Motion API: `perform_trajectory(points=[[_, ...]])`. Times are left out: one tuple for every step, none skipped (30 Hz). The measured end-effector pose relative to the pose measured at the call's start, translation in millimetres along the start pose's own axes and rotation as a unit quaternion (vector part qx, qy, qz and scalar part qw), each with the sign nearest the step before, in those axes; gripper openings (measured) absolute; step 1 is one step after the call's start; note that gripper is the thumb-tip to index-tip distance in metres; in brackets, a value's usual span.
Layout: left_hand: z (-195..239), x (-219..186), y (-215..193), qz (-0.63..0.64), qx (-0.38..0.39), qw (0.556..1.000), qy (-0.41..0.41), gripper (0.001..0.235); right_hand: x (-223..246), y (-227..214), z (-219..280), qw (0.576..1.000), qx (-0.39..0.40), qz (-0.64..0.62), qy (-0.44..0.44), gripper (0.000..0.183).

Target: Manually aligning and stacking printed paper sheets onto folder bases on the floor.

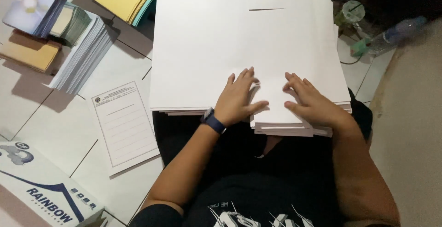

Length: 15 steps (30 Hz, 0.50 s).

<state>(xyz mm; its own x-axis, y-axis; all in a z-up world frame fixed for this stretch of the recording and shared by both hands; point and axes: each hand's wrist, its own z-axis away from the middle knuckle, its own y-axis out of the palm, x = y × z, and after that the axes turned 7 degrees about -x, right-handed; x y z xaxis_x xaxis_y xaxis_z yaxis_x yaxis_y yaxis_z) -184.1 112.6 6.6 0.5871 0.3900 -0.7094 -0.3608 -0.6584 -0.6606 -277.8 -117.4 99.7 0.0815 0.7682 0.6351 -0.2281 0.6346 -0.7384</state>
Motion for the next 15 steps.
perform_trajectory(points=[[2.2,-9.5,-1.8,0.002,-0.002,1.0,0.004,0.068,-4.0,10.7,-5.3,1.0,-0.003,0.004,0.001,0.037],[5.1,-18.5,-3.3,-0.067,0.007,0.998,0.001,0.07,-8.1,21.1,-11.7,0.993,0.018,0.111,0.024,0.054],[7.8,-26.6,-4.7,-0.136,0.016,0.991,-0.003,0.073,-12.7,31.7,-18.9,0.974,0.038,0.216,0.048,0.072],[9.2,-24.2,-1.4,-0.134,0.013,0.991,-0.005,0.073,-12.2,31.0,-29.2,0.974,0.039,0.22,0.048,0.072],[9.9,-21.4,2.3,-0.141,0.001,0.99,0.003,0.073,-12.2,30.1,-40.1,0.962,0.05,0.264,0.053,0.078],[12.2,-18.2,5.5,-0.148,-0.008,0.989,0.01,0.073,-12.0,31.5,-50.6,0.948,0.062,0.306,0.059,0.084],[13.2,-18.8,4.4,-0.147,-0.008,0.989,0.008,0.073,-12.0,28.3,-68.7,0.948,0.065,0.306,0.059,0.084],[12.4,-18.9,2.7,-0.152,0.004,0.988,0.014,0.08,-12.0,24.1,-88.1,0.944,0.061,0.317,0.059,0.091],[11.1,-19.1,1.0,-0.157,0.016,0.987,0.021,0.088,-12.2,19.7,-107.9,0.941,0.058,0.329,0.059,0.098],[11.9,-19.4,1.0,-0.157,0.013,0.987,0.018,0.088,-19.1,18.4,-130.7,0.94,0.059,0.33,0.056,0.098],[12.2,-19.5,1.0,-0.151,0.013,0.988,0.023,0.093,-25.9,17.1,-153.9,0.945,0.021,0.32,0.062,0.098],[11.8,-19.1,0.5,-0.145,0.012,0.989,0.026,0.098,-32.3,15.6,-178.8,0.949,-0.017,0.309,0.066,0.098],[11.6,-19.6,0.3,-0.145,0.009,0.989,0.023,0.098,-23.6,15.0,-194.0,0.948,-0.016,0.311,0.062,0.098],[11.5,-19.4,-0.4,-0.131,0.017,0.991,0.022,0.101,-14.7,15.2,-209.7,0.957,-0.066,0.272,0.083,0.096],[11.1,-19.3,-0.5,-0.116,0.024,0.993,0.021,0.105,-6.1,15.3,-225.0,0.961,-0.116,0.231,0.103,0.095]])
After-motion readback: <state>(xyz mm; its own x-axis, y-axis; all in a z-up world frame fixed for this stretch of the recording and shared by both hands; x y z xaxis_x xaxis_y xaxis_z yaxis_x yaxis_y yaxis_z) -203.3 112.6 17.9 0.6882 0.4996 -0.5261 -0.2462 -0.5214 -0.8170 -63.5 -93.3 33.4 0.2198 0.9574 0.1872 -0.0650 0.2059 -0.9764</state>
